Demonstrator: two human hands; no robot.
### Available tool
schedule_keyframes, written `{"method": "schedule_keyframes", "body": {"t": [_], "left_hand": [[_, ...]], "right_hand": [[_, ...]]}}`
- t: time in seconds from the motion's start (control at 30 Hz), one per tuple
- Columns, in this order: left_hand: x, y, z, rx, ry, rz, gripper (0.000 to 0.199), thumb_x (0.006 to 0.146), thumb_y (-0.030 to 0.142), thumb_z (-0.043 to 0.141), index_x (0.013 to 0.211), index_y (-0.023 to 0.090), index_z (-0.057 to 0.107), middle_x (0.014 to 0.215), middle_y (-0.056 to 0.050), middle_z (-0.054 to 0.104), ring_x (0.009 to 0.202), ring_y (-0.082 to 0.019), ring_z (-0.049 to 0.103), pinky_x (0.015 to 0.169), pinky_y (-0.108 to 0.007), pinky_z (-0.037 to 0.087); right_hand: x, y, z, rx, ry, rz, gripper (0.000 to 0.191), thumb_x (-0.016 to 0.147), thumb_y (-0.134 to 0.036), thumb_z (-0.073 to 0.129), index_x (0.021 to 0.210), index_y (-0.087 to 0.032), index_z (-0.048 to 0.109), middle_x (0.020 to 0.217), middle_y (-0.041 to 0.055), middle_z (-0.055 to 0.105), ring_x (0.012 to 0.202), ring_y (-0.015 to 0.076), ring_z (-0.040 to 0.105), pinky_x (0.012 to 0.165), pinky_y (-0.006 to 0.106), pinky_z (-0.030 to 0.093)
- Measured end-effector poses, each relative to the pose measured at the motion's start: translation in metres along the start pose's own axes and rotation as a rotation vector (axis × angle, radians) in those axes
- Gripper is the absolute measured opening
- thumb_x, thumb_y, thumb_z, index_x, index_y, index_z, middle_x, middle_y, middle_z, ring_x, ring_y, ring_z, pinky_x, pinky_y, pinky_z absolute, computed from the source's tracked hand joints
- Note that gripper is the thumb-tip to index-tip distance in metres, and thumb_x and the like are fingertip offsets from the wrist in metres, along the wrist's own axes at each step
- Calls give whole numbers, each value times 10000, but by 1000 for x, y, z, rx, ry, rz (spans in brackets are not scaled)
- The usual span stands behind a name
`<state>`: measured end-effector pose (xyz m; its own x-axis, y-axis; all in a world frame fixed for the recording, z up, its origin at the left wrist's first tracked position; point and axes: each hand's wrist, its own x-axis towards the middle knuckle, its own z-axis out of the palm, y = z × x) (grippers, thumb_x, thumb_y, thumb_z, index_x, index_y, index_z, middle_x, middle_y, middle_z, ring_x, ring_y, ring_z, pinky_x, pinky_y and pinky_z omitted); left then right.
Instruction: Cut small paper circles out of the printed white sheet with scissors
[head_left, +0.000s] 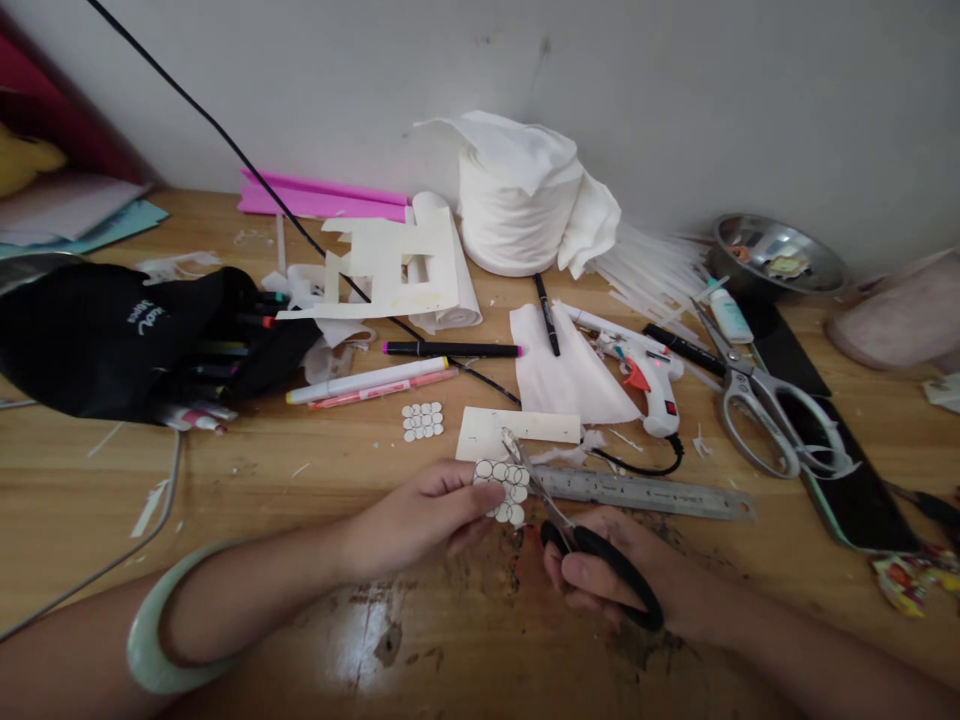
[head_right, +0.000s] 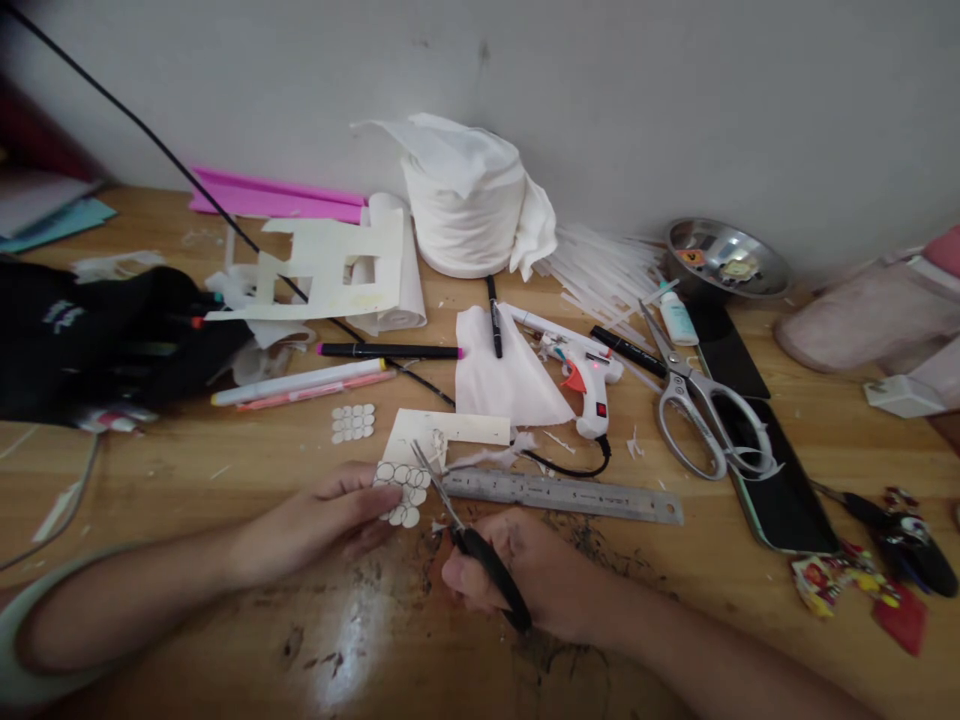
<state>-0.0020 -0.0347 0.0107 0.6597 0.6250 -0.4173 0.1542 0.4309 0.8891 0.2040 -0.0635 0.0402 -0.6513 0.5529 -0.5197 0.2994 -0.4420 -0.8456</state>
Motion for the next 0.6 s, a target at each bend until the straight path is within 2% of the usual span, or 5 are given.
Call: {"method": "schedule_keyframes", "body": {"t": [0.2, 0.4, 0.6], "left_hand": [[0, 1, 0, -26, 36, 1, 353, 773, 440, 447, 529, 187, 411, 468, 55, 394, 430, -81, 327, 452, -223, 271], [0, 0, 0, -62, 60, 19, 381, 786, 440, 446, 506, 185, 406, 458, 54, 387, 427, -77, 318, 445, -222, 259], [0, 0, 0, -86, 69, 16, 385, 783, 430, 469, 496, 182, 407, 439, 59, 384, 411, -73, 318, 448, -223, 272]], "right_hand": [[0, 6, -3, -16, -20, -12, 332, 805, -451, 463, 636, -174, 395, 537, -59, 335, 464, 60, 280, 424, 205, 225], [0, 4, -1, 16, -3, 37, 320, 783, -417, 504, 612, -179, 374, 536, -56, 330, 464, 57, 270, 415, 206, 206], [-1, 6, -1, -35, 0, 49, 381, 801, -502, 453, 618, -175, 382, 540, -49, 340, 465, 60, 279, 410, 196, 223]]}}
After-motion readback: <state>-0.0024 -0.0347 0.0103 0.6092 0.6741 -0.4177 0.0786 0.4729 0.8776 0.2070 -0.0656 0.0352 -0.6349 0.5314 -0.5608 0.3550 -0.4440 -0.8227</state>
